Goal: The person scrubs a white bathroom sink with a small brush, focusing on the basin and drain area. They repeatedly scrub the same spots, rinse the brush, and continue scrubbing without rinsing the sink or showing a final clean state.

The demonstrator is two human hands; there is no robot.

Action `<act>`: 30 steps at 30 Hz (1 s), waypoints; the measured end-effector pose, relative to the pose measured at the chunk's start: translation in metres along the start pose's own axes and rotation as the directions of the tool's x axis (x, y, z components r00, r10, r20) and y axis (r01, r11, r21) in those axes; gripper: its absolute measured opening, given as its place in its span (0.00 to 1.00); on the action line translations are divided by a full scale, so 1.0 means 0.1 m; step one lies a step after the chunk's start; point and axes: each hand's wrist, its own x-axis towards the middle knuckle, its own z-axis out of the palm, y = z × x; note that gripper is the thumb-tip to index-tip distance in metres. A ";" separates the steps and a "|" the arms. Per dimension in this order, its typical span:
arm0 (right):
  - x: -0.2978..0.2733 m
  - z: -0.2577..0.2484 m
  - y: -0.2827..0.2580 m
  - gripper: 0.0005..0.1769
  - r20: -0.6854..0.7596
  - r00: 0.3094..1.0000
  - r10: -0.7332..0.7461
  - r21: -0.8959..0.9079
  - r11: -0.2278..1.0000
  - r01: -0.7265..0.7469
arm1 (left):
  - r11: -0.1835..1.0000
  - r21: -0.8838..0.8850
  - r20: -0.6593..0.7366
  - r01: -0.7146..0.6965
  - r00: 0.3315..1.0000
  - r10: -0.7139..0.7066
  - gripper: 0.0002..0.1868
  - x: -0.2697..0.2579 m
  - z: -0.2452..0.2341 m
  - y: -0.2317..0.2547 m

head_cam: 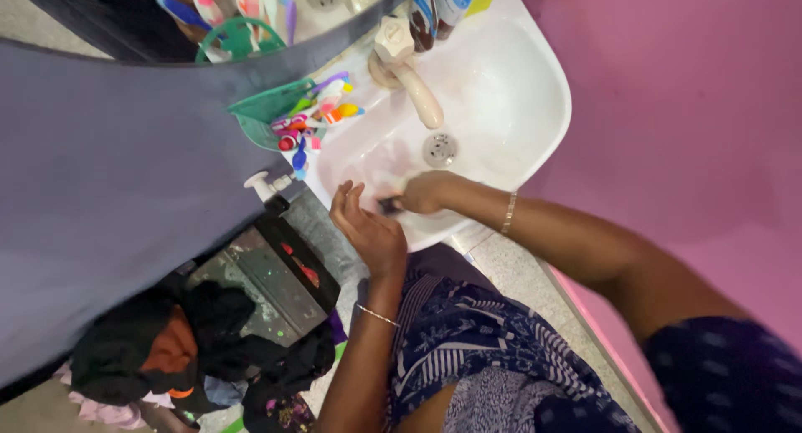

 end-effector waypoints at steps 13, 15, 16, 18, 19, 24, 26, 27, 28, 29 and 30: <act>0.02 -0.10 -0.29 0.24 -0.188 0.982 0.038 0.079 0.997 -0.024 | 1.000 0.014 -0.065 -0.005 0.998 0.006 0.22 0.03 0.02 -0.02; -0.18 -0.11 -0.19 0.28 0.016 0.999 0.043 -0.030 0.999 -0.043 | 1.000 -0.025 -0.098 0.012 0.995 -0.015 0.18 0.03 0.02 -0.02; -0.29 -0.13 -0.09 0.26 0.050 0.995 0.091 -0.066 0.994 -0.088 | 1.000 -0.021 -0.119 0.010 0.993 -0.013 0.16 0.04 0.03 -0.01; -0.37 -0.25 0.07 0.25 -0.004 0.990 0.142 -0.074 0.987 -0.142 | 1.000 -0.010 -0.163 0.007 0.987 -0.008 0.13 0.07 0.03 0.01; -0.34 -0.35 0.16 0.28 -0.089 0.985 0.145 -0.043 0.988 -0.149 | 1.000 -0.020 -0.174 0.006 0.985 -0.009 0.13 0.09 0.04 0.01; 0.22 -0.42 -0.13 0.27 -0.334 0.940 0.068 0.204 0.979 0.002 | 0.998 -0.060 -0.231 -0.007 0.973 -0.007 0.12 0.09 0.04 0.00; 0.34 -0.26 -0.38 0.26 -0.250 0.967 -0.040 0.226 0.969 0.098 | 0.996 -0.084 -0.226 0.041 0.972 -0.059 0.12 0.09 0.03 -0.03; 0.31 -0.18 -0.38 0.25 -0.149 0.987 -0.054 0.234 0.968 0.088 | 0.993 -0.097 -0.222 0.066 0.971 -0.086 0.13 0.08 0.03 -0.04; 0.26 -0.12 -0.31 0.25 -0.045 0.997 -0.069 0.235 0.969 0.078 | 0.993 -0.107 -0.226 0.052 0.971 -0.075 0.13 0.07 0.04 -0.05; 0.18 -0.09 -0.18 0.25 0.081 0.994 -0.069 0.238 0.970 0.048 | 0.992 -0.118 -0.229 0.038 0.971 -0.065 0.13 0.07 0.06 -0.06; 0.11 -0.07 -0.05 0.24 0.201 0.978 -0.054 0.266 0.964 -0.002 | 0.992 -0.128 -0.233 0.020 0.971 -0.050 0.13 0.08 0.07 -0.08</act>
